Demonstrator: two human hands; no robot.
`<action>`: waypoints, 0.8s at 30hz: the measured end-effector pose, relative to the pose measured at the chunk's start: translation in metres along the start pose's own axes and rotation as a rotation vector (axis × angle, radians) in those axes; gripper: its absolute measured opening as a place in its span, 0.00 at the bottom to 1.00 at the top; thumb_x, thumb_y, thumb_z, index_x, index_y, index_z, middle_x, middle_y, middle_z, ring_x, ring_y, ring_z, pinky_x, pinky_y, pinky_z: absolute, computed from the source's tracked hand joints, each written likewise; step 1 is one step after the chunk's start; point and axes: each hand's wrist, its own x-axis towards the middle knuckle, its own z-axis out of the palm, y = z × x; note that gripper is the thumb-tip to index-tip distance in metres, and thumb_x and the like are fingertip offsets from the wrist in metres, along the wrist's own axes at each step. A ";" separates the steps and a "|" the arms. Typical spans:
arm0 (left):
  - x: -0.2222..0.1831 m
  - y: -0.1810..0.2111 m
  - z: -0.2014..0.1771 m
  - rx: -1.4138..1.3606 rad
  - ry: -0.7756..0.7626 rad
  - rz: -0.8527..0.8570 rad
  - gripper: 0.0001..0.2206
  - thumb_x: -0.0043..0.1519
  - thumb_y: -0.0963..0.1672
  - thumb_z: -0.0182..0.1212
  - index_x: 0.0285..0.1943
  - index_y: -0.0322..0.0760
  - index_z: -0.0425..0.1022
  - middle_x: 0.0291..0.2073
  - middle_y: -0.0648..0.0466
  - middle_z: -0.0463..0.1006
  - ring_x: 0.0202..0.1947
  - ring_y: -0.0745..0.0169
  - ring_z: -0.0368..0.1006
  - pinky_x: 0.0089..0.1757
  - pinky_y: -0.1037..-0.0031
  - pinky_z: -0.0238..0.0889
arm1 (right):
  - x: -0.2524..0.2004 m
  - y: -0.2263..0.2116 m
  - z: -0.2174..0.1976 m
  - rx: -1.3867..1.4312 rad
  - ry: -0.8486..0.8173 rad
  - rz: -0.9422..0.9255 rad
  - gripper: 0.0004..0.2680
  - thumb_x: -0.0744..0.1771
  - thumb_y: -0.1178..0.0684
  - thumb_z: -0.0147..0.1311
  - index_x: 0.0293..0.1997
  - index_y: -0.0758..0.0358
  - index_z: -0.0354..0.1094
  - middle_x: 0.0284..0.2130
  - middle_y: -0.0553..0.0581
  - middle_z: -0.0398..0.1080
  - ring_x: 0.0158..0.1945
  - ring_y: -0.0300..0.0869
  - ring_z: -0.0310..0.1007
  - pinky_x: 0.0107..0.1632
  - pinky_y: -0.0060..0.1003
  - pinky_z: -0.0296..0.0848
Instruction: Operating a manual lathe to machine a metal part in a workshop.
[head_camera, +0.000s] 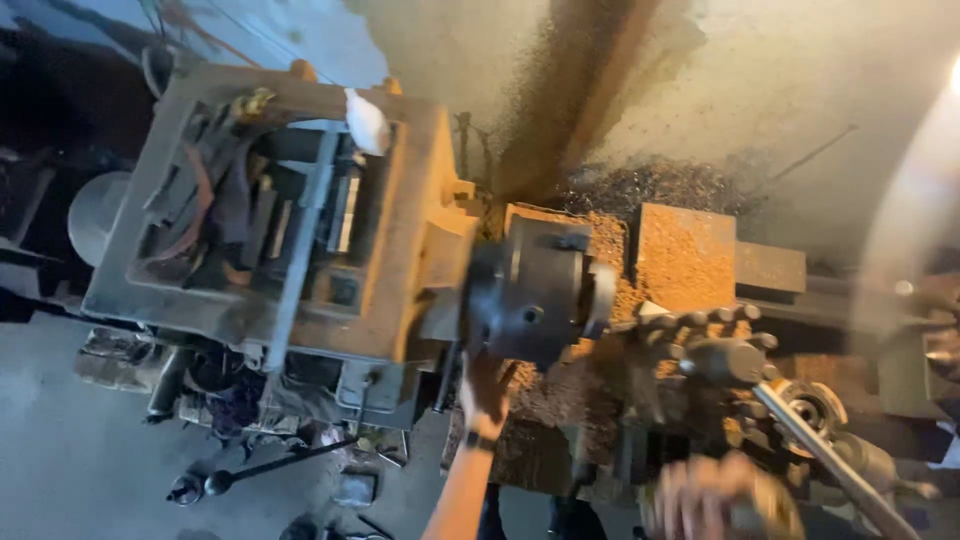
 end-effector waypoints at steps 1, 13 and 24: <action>0.034 -0.040 -0.019 0.356 -0.060 0.070 0.20 0.66 0.48 0.47 0.63 0.34 0.67 0.57 0.48 0.75 0.59 0.54 0.69 0.58 0.58 0.63 | 0.082 -0.028 0.116 0.032 0.012 0.023 0.10 0.74 0.49 0.50 0.38 0.62 0.63 0.30 0.57 0.66 0.31 0.45 0.68 0.33 0.39 0.69; 0.092 -0.085 0.025 -1.036 0.282 -0.643 0.17 0.62 0.50 0.50 0.48 0.32 0.74 0.53 0.37 0.76 0.57 0.35 0.70 0.59 0.41 0.62 | 0.308 -0.052 0.475 -0.889 0.059 -0.322 0.06 0.62 0.59 0.64 0.37 0.61 0.70 0.27 0.53 0.75 0.28 0.39 0.78 0.32 0.34 0.79; 0.093 -0.099 0.016 -1.037 0.242 -0.656 0.22 0.63 0.52 0.50 0.55 0.33 0.76 0.56 0.39 0.77 0.58 0.36 0.72 0.60 0.43 0.63 | 0.308 -0.071 0.492 -0.685 -0.190 -0.539 0.04 0.64 0.61 0.62 0.35 0.62 0.70 0.27 0.52 0.75 0.27 0.36 0.75 0.29 0.31 0.75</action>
